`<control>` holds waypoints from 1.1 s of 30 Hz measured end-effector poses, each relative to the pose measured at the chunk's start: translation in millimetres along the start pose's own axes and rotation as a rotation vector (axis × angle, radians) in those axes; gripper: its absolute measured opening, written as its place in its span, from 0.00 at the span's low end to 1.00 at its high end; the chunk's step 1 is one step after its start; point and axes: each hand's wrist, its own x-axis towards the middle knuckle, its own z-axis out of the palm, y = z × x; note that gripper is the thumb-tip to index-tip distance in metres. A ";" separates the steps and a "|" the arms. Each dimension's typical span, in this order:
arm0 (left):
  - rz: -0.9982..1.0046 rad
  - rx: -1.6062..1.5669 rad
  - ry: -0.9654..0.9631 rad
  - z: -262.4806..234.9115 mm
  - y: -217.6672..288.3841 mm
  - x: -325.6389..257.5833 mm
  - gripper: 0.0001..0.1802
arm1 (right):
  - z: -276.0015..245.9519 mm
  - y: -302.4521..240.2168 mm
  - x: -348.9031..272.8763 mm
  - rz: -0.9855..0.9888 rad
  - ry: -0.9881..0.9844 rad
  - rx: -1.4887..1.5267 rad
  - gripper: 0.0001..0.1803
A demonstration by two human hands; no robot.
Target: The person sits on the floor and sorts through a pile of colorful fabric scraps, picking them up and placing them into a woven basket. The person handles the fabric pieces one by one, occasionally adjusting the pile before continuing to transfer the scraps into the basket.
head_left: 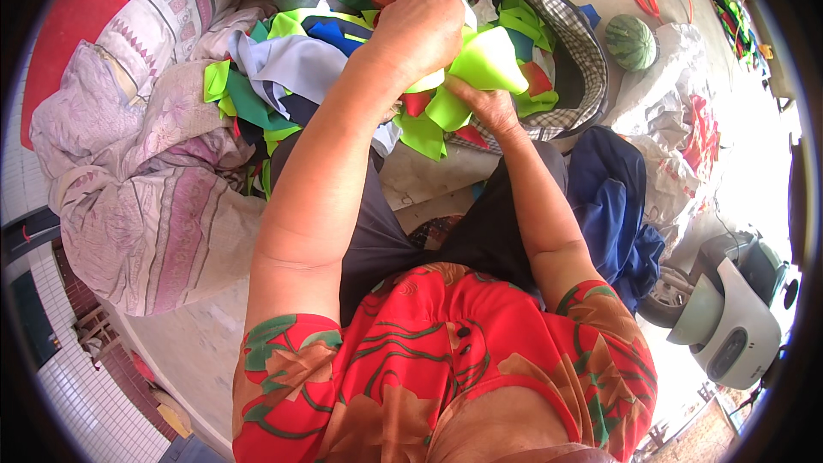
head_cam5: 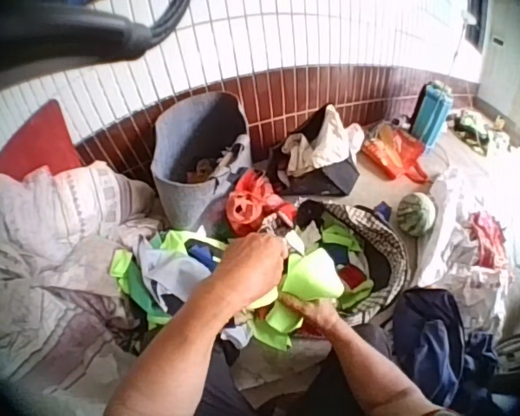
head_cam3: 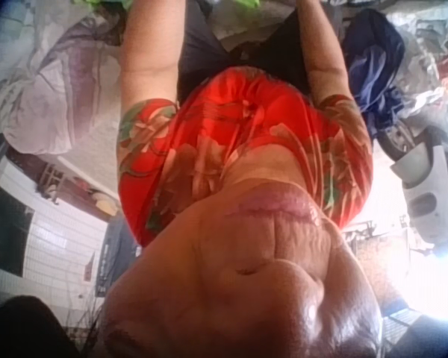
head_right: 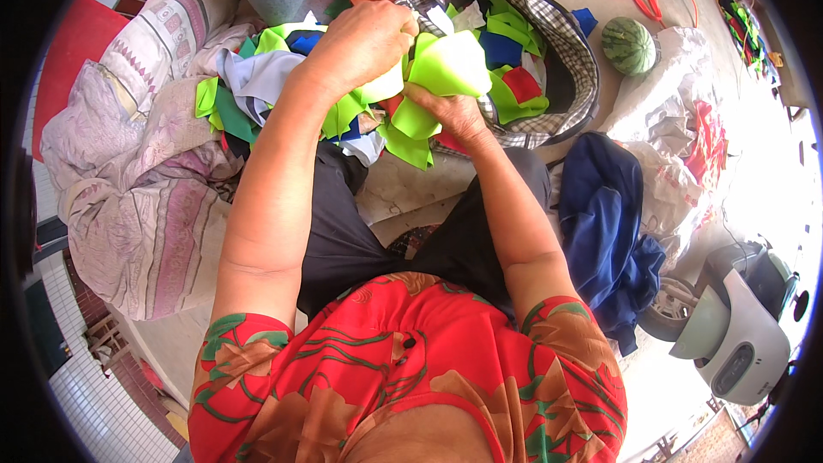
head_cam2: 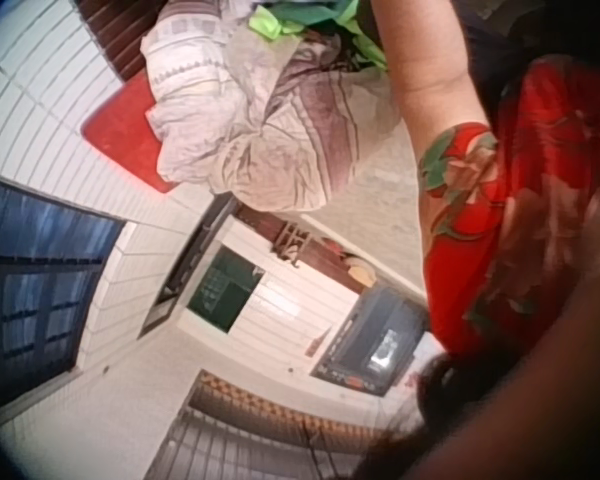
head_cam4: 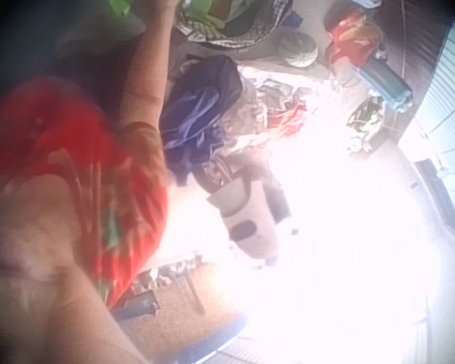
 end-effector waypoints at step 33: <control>-0.114 -0.968 0.214 -7.8 7.0 9.4 0.16 | 10.0 4.9 0.5 0.317 0.227 0.577 0.10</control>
